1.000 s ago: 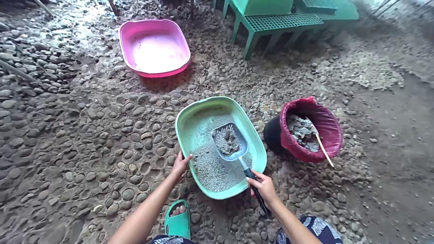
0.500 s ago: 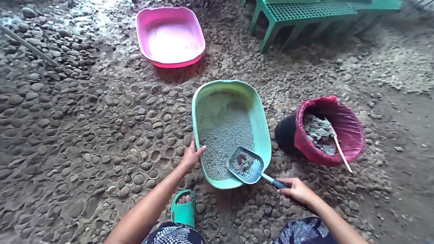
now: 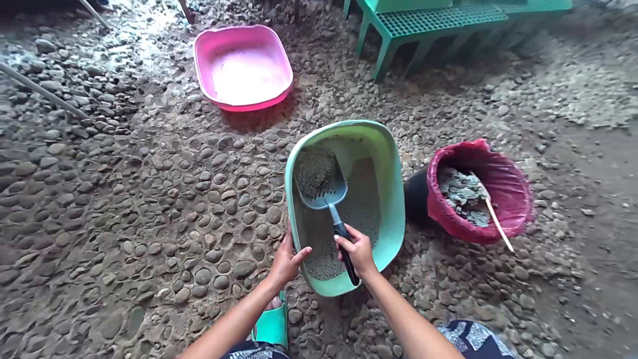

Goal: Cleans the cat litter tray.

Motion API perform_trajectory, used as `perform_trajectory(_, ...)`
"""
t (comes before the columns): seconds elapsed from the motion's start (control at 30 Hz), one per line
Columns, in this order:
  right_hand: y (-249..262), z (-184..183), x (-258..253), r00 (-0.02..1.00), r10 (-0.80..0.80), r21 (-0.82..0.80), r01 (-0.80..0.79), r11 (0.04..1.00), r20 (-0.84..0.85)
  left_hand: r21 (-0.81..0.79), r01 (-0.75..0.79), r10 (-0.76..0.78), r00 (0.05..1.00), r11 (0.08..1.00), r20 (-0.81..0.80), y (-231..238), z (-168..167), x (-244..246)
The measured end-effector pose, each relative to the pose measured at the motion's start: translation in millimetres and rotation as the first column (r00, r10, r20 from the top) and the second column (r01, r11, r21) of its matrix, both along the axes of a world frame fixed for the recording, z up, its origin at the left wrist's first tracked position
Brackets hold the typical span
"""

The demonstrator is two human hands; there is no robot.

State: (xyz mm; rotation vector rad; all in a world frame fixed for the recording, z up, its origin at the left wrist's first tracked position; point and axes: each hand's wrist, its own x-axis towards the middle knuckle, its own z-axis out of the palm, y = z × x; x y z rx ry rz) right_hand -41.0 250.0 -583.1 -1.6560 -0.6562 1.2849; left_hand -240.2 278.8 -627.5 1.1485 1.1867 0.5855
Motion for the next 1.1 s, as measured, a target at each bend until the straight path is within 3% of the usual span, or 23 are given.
perform_trajectory(0.13, -8, -10, 16, 0.992, 0.006, 0.114, -0.021, 0.993, 0.129, -0.144, -0.040, 0.049, 0.997, 0.989, 0.055, 18, -19, -6)
perform_trajectory(0.27, -22, 0, 39, 0.969, 0.010, 0.074, -0.029, 0.997, 0.248, -0.291, -0.113, 0.123, 0.992, 0.950, 0.013, 29, -39, -13)
perform_trajectory(0.5, -50, 4, 55, 0.974, 0.003, -0.138, 0.029, 0.990, 0.227, -0.406, -0.172, 0.211, 0.976, 0.897, 0.053, -10, -55, 1)
perform_trajectory(0.63, -73, 0, 62, 0.971, 0.134, -0.308, -0.068, 0.949, 0.200, -0.504, -0.169, 0.240, 0.968, 0.847, 0.078, -25, -68, 7)
perform_trajectory(0.73, -93, 10, 58, 0.981, 0.140, -0.429, -0.071, 0.900, 0.131, -0.430, -0.183, 0.256, 0.959, 0.884, 0.119, -21, -66, 4)
perform_trajectory(0.83, -120, 22, 52, 0.993, 0.096, -0.489, -0.048, 0.871, 0.072, -0.252, -0.142, 0.172, 0.979, 0.957, 0.105, -25, -59, -3)
perform_trajectory(0.97, -118, 34, 44, 0.998, 0.001, -0.411, 0.025, 0.911, 0.062, -0.043, -0.055, 0.055, 0.998, 0.998, -0.006, -42, -56, -10)
perform_trajectory(1.1, -63, 46, 44, 0.993, -0.054, -0.236, 0.077, 0.969, 0.103, 0.064, -0.087, 0.085, 0.996, 0.994, 0.033, -53, -70, -10)
